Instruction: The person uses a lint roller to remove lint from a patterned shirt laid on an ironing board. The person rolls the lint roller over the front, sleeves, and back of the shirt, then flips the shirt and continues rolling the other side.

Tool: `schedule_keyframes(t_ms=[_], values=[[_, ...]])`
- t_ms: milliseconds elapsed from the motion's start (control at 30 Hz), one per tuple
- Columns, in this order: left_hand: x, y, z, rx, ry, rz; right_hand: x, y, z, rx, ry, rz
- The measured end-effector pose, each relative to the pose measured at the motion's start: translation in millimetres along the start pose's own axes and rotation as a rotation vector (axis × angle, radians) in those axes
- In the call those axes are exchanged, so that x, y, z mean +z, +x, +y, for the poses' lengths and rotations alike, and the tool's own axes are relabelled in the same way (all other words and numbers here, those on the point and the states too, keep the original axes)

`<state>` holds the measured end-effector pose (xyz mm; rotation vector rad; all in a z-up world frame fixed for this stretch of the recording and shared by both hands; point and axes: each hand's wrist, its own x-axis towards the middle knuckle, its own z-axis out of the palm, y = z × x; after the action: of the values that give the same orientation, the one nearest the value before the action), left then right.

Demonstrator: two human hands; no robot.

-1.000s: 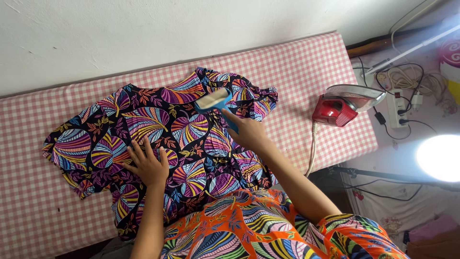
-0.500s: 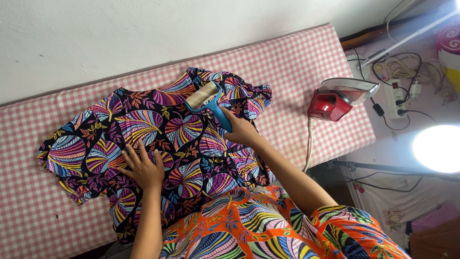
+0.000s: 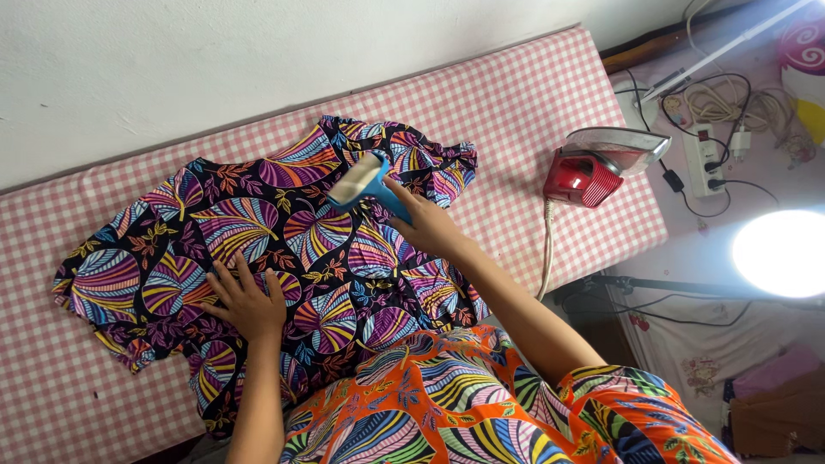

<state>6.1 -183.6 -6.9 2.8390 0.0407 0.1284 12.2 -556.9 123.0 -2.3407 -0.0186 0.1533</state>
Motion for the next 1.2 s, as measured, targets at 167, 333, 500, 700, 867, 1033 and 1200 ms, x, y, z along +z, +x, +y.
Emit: schedule_keyframes(t_ms=[167, 333, 500, 700, 867, 1033, 1200], values=[[0, 1, -1, -0.015, -0.005, -0.033, 11, 27, -7, -0.044, -0.046, 0.081], [-2, 3, -1, -0.018, -0.018, -0.045, -31, 14, -13, 0.11, -0.173, -0.044], [-3, 9, 15, -0.037, -0.056, -0.02, -71, -29, -8, 0.173, -0.309, -0.157], [-2, 15, 72, 0.226, -0.123, 0.004, -52, -16, -2, -0.009, -0.217, 0.091], [0, 20, 127, 0.447, -0.167, -0.04, -34, 13, -1, -0.091, -0.019, 0.106], [-1, 17, 158, 0.371, -0.458, -0.308, -44, -3, -6, 0.237, -0.111, -0.146], [11, 20, 187, -0.068, -0.921, -0.966, -44, -32, -15, 0.155, 0.003, -0.066]])
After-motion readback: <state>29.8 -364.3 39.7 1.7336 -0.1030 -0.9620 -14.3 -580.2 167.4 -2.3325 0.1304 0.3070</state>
